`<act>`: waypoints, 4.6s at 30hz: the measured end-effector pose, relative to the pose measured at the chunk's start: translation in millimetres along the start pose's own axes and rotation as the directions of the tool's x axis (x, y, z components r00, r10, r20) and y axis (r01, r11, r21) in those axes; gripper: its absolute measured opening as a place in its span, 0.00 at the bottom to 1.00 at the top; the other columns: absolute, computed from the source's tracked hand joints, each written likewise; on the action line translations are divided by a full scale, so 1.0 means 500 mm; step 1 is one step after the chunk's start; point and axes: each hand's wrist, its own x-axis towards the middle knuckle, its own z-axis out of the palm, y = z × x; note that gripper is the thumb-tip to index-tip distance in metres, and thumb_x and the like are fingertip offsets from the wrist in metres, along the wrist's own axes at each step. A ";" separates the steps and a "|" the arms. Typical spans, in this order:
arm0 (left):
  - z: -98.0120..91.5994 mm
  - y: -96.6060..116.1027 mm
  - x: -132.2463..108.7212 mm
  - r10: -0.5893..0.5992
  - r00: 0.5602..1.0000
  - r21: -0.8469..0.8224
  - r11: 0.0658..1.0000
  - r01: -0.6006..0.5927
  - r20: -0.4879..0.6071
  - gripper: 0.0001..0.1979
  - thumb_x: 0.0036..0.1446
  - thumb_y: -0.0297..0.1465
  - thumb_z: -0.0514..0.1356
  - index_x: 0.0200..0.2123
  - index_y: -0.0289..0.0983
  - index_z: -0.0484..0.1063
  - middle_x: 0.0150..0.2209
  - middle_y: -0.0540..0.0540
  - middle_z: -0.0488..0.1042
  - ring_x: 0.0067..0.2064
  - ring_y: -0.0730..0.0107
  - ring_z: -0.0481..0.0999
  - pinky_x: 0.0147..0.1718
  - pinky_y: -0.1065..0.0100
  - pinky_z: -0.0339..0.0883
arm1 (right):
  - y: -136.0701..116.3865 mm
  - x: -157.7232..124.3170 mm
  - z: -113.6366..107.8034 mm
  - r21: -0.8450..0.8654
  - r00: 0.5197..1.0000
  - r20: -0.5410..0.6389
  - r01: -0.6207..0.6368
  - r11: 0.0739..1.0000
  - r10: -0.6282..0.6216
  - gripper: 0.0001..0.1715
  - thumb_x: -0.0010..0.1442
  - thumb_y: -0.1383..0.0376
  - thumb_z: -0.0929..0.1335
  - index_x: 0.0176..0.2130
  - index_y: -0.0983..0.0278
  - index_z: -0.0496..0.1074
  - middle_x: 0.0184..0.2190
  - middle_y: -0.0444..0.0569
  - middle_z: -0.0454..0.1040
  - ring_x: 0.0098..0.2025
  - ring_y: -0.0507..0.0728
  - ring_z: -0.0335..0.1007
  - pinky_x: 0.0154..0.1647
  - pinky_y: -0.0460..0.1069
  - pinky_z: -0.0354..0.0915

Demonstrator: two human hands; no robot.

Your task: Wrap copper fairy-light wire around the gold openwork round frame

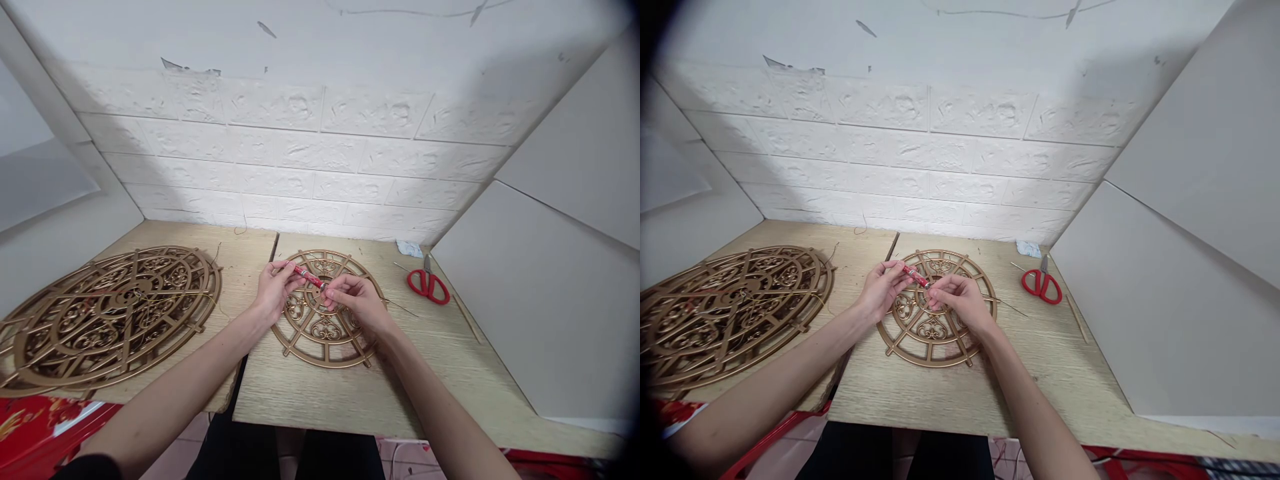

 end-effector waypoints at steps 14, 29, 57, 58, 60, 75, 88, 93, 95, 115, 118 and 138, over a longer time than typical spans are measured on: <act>0.002 -0.004 -0.004 0.006 1.000 0.024 1.000 -0.006 0.027 0.09 0.51 0.22 0.61 0.33 0.34 0.62 0.28 0.42 0.76 0.28 0.71 0.77 0.31 0.69 0.72 | 0.003 0.002 0.003 -0.007 1.000 0.013 -0.024 1.000 0.024 0.15 0.46 0.60 0.74 0.29 0.65 0.67 0.23 0.44 0.75 0.23 0.50 0.71 0.24 0.44 0.65; 0.006 -0.004 -0.010 -0.021 0.997 0.051 0.999 0.017 0.072 0.09 0.50 0.23 0.61 0.32 0.34 0.62 0.27 0.42 0.76 0.27 0.71 0.76 0.29 0.70 0.71 | 0.007 0.002 -0.008 -0.038 0.998 0.068 -0.004 0.999 0.006 0.15 0.47 0.62 0.74 0.35 0.64 0.70 0.26 0.45 0.77 0.25 0.50 0.72 0.23 0.43 0.64; 0.004 0.024 -0.003 -0.027 1.000 -0.105 0.994 0.028 0.009 0.04 0.53 0.20 0.58 0.29 0.32 0.66 0.27 0.43 0.75 0.30 0.72 0.77 0.34 0.71 0.72 | -0.002 0.004 -0.027 -0.055 0.980 -0.163 0.104 0.993 -0.112 0.10 0.50 0.60 0.72 0.32 0.63 0.74 0.28 0.47 0.78 0.28 0.51 0.71 0.29 0.46 0.66; 0.004 0.026 0.000 -0.031 1.000 -0.119 0.992 0.030 -0.005 0.04 0.52 0.20 0.58 0.28 0.32 0.66 0.26 0.44 0.75 0.30 0.72 0.77 0.34 0.71 0.72 | -0.006 0.003 -0.031 -0.063 0.975 -0.182 0.116 0.991 -0.125 0.09 0.51 0.60 0.72 0.31 0.63 0.73 0.29 0.47 0.77 0.29 0.52 0.71 0.28 0.46 0.65; 0.003 0.028 0.003 -0.039 0.999 -0.135 0.990 0.037 -0.014 0.04 0.52 0.19 0.59 0.28 0.31 0.67 0.25 0.44 0.75 0.29 0.72 0.76 0.33 0.72 0.71 | -0.013 0.002 -0.038 -0.077 0.965 -0.212 0.141 0.987 -0.154 0.09 0.51 0.59 0.71 0.31 0.63 0.73 0.30 0.48 0.77 0.31 0.52 0.71 0.26 0.45 0.64; -0.002 0.026 0.007 -0.039 0.999 -0.149 0.988 0.038 -0.002 0.04 0.52 0.19 0.59 0.28 0.31 0.67 0.25 0.45 0.74 0.30 0.72 0.77 0.33 0.72 0.72 | -0.016 0.007 -0.050 0.097 0.943 -0.316 0.146 0.984 -0.109 0.13 0.48 0.58 0.74 0.29 0.63 0.70 0.32 0.49 0.77 0.35 0.55 0.75 0.42 0.52 0.71; -0.006 0.022 0.011 -0.038 0.999 -0.157 0.987 0.040 0.016 0.04 0.52 0.19 0.59 0.29 0.31 0.67 0.25 0.44 0.75 0.30 0.71 0.77 0.33 0.72 0.71 | -0.030 0.003 -0.041 0.136 0.943 -0.319 0.146 0.980 -0.096 0.15 0.48 0.59 0.74 0.36 0.62 0.71 0.34 0.49 0.78 0.38 0.56 0.76 0.46 0.53 0.70; -0.003 0.023 0.010 -0.038 0.999 -0.153 0.988 0.037 -0.001 0.04 0.52 0.19 0.59 0.29 0.31 0.66 0.25 0.45 0.75 0.30 0.72 0.77 0.33 0.71 0.72 | -0.030 0.004 -0.041 0.184 0.944 -0.326 0.108 0.977 -0.043 0.18 0.42 0.65 0.76 0.35 0.62 0.73 0.35 0.49 0.79 0.38 0.55 0.75 0.47 0.51 0.70; -0.002 0.023 0.009 -0.038 0.999 -0.151 0.988 0.036 -0.012 0.05 0.53 0.19 0.58 0.28 0.31 0.66 0.24 0.45 0.74 0.29 0.73 0.76 0.32 0.72 0.72 | -0.028 0.004 -0.042 0.189 0.950 -0.311 0.093 0.977 -0.030 0.18 0.40 0.65 0.77 0.34 0.62 0.74 0.35 0.49 0.79 0.37 0.55 0.75 0.47 0.50 0.70; -0.004 0.020 0.010 -0.060 0.998 -0.142 0.988 0.063 0.023 0.03 0.53 0.19 0.57 0.29 0.30 0.68 0.27 0.42 0.76 0.29 0.73 0.76 0.30 0.74 0.72 | -0.019 0.005 -0.048 0.188 0.936 -0.345 0.137 0.972 -0.065 0.13 0.42 0.64 0.76 0.29 0.67 0.74 0.31 0.52 0.79 0.31 0.52 0.76 0.37 0.43 0.73; -0.006 0.022 0.013 -0.058 0.998 -0.153 0.986 0.059 0.005 0.04 0.53 0.19 0.57 0.28 0.30 0.68 0.27 0.42 0.75 0.28 0.73 0.76 0.30 0.73 0.73 | -0.014 0.008 -0.048 0.162 0.912 -0.400 0.161 0.974 -0.084 0.14 0.41 0.64 0.77 0.29 0.67 0.74 0.30 0.52 0.79 0.30 0.53 0.76 0.35 0.43 0.73; -0.010 0.031 0.015 -0.045 0.999 -0.148 0.988 0.042 -0.017 0.06 0.53 0.18 0.57 0.26 0.29 0.69 0.28 0.41 0.75 0.30 0.73 0.76 0.33 0.74 0.73 | -0.009 0.011 -0.051 0.138 0.899 -0.423 0.183 0.973 -0.109 0.16 0.43 0.61 0.76 0.29 0.65 0.69 0.29 0.51 0.79 0.33 0.55 0.77 0.39 0.48 0.74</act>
